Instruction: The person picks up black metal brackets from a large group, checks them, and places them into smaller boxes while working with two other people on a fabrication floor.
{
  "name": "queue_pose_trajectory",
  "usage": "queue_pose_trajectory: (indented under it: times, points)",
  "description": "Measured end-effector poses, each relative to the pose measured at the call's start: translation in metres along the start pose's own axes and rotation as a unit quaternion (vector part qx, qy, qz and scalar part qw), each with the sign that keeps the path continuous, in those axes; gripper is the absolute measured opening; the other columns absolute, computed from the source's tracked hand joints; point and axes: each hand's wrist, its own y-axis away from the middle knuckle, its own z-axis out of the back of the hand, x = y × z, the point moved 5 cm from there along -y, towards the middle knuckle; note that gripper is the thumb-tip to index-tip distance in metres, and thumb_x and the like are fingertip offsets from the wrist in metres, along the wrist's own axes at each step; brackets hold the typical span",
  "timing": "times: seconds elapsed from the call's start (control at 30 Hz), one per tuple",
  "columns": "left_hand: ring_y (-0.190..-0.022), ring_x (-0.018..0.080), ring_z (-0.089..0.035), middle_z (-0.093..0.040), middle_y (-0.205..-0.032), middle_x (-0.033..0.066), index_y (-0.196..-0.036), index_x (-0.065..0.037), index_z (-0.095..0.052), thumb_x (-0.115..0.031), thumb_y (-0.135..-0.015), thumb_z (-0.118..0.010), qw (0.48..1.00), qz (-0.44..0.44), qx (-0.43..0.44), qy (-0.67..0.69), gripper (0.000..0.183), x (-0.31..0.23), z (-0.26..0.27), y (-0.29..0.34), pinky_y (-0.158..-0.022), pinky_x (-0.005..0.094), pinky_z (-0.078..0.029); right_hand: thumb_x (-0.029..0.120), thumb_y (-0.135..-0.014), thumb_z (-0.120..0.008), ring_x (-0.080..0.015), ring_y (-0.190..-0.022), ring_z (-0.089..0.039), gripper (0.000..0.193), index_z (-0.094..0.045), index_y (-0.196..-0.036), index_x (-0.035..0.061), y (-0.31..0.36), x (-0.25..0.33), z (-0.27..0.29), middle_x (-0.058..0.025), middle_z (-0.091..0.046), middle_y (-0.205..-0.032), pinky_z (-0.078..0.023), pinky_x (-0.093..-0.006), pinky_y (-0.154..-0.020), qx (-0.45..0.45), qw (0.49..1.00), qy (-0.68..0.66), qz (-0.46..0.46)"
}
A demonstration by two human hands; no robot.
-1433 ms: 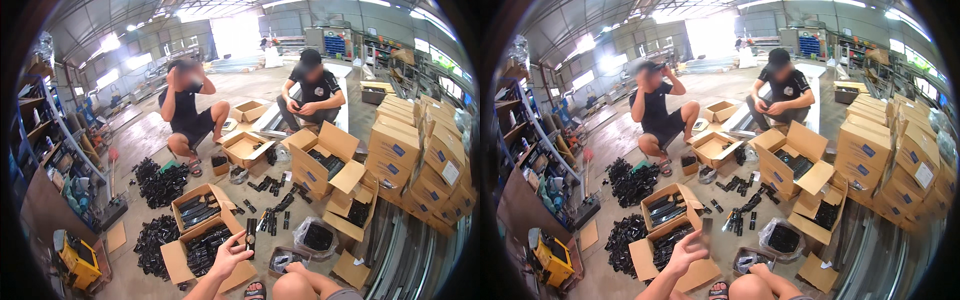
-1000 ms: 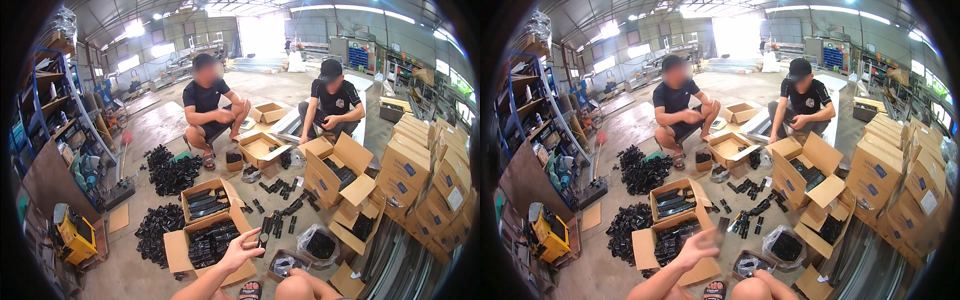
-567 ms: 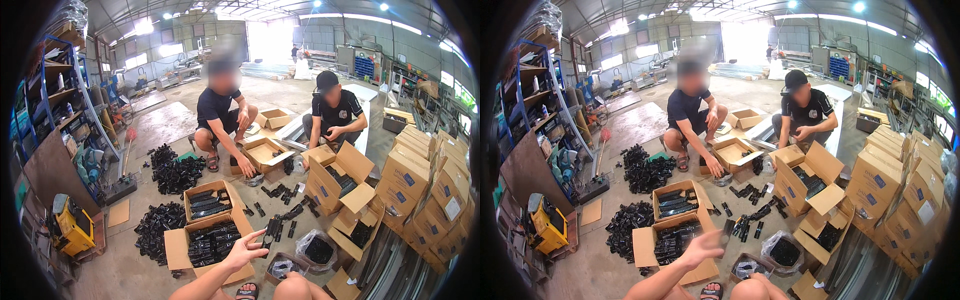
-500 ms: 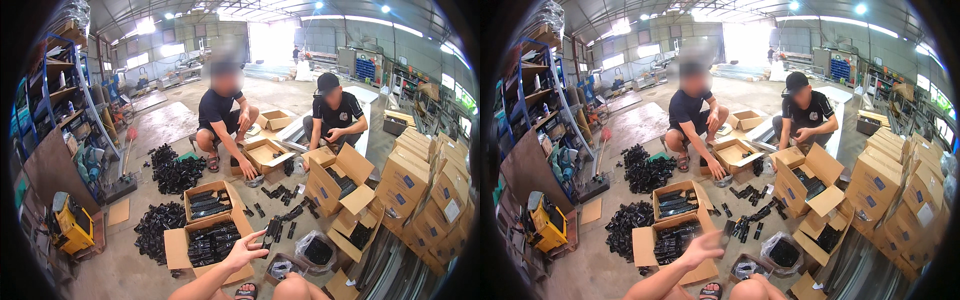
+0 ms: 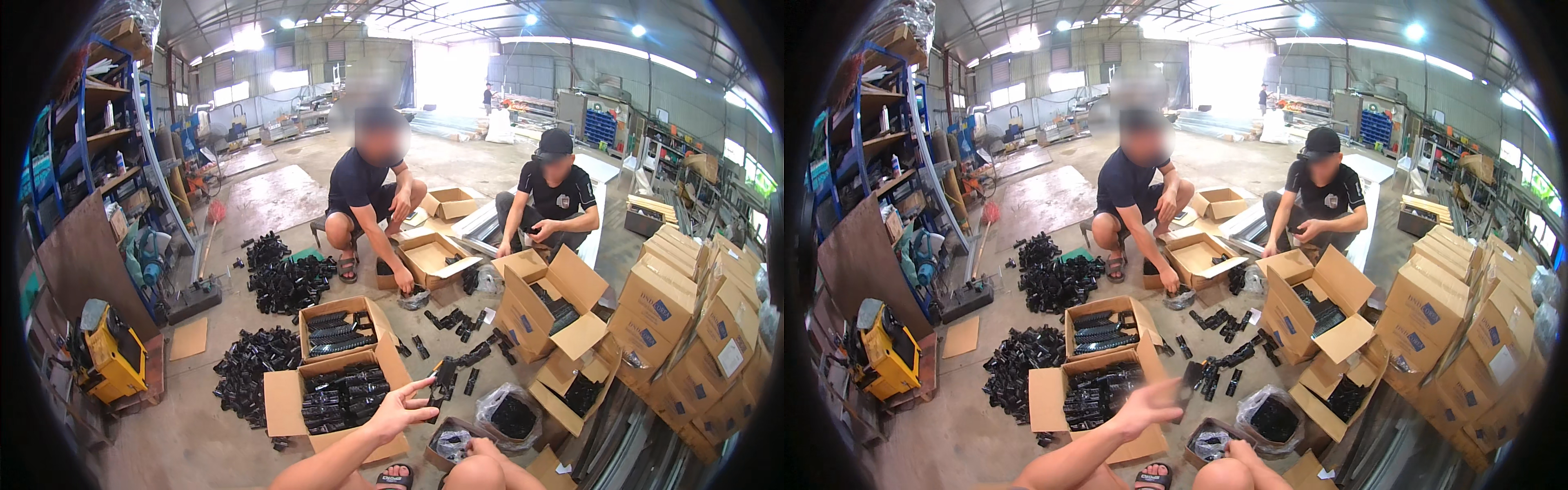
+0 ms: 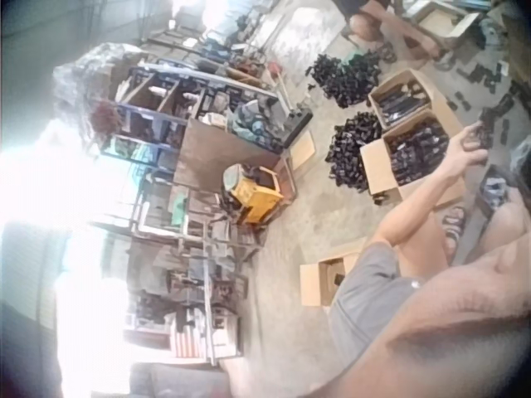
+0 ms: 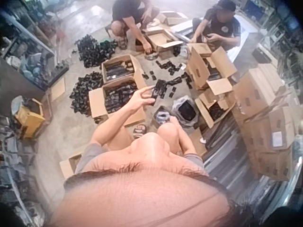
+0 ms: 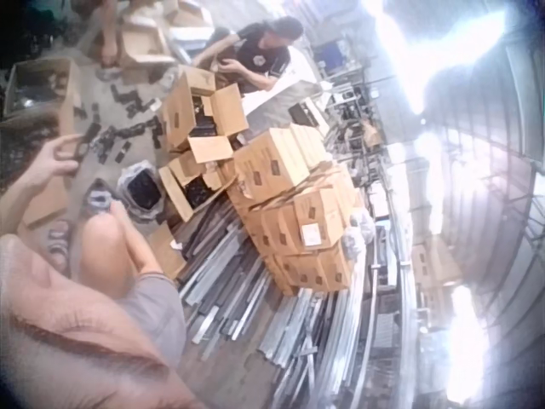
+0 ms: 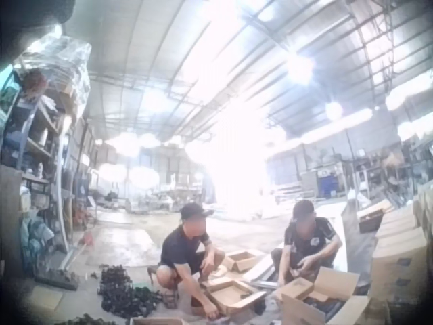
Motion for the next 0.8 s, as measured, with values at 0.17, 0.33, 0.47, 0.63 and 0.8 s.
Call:
queue_pose_trajectory:
  times: [0.17,0.33,0.47,0.63,0.8]
  points:
    - [-0.107,0.0165,-0.065,-0.068,-0.124,0.0105,-0.152,-0.012,-0.042,-0.001,-0.084,-0.078,0.995,-0.031,0.01,0.094,0.077,0.001,0.003,-0.011,-0.091,0.0313,-0.055,0.015,-0.085,-0.068,-0.0262,-0.083,-0.073,0.019,-0.072,-0.097,0.0009,-0.019,0.054,0.115,-0.0168,-0.074,-0.089,-0.057,-0.0374,-0.077,-0.246,0.961,-0.088,0.095]
    - [-0.104,0.0199,-0.069,-0.069,-0.119,0.016,-0.154,-0.008,-0.033,0.003,-0.084,-0.075,0.984,-0.027,-0.02,0.175,0.083,0.009,0.007,-0.013,-0.092,0.0344,-0.056,0.007,-0.091,-0.07,-0.0087,-0.081,-0.066,0.017,-0.07,-0.105,-0.0032,0.014,0.215,0.206,-0.0066,-0.074,-0.091,-0.053,-0.0257,-0.072,-0.217,0.885,-0.377,0.167]
    - [-0.106,0.0206,-0.068,-0.069,-0.121,0.0166,-0.155,-0.006,-0.031,0.003,-0.084,-0.075,0.983,-0.056,-0.002,0.175,0.084,-0.008,-0.006,-0.005,-0.092,0.034,-0.056,0.004,-0.089,-0.073,-0.0107,-0.078,-0.068,0.017,-0.073,-0.103,-0.0032,0.036,0.277,0.234,-0.0093,-0.075,-0.09,-0.054,-0.0252,-0.071,-0.267,0.892,-0.305,0.203]
    - [-0.105,0.02,-0.068,-0.069,-0.12,0.0165,-0.155,-0.006,-0.031,0.004,-0.085,-0.073,0.983,-0.066,0.008,0.173,0.082,-0.009,-0.013,-0.009,-0.092,0.0337,-0.056,0.004,-0.088,-0.073,-0.0118,-0.08,-0.07,0.017,-0.074,-0.104,-0.0026,0.03,0.271,0.221,-0.0109,-0.076,-0.093,-0.055,-0.0257,-0.073,-0.303,0.873,-0.324,0.205]
    - [-0.1,0.0151,-0.068,-0.071,-0.116,0.0136,-0.153,-0.008,-0.038,0.007,-0.085,-0.073,0.982,-0.057,-0.011,0.18,0.079,-0.006,-0.01,-0.007,-0.089,0.0315,-0.056,0.002,-0.088,-0.073,-0.01,-0.081,-0.069,0.018,-0.074,-0.105,-0.0034,0.021,0.268,0.215,-0.0093,-0.076,-0.093,-0.055,-0.0248,-0.073,-0.3,0.867,-0.349,0.192]
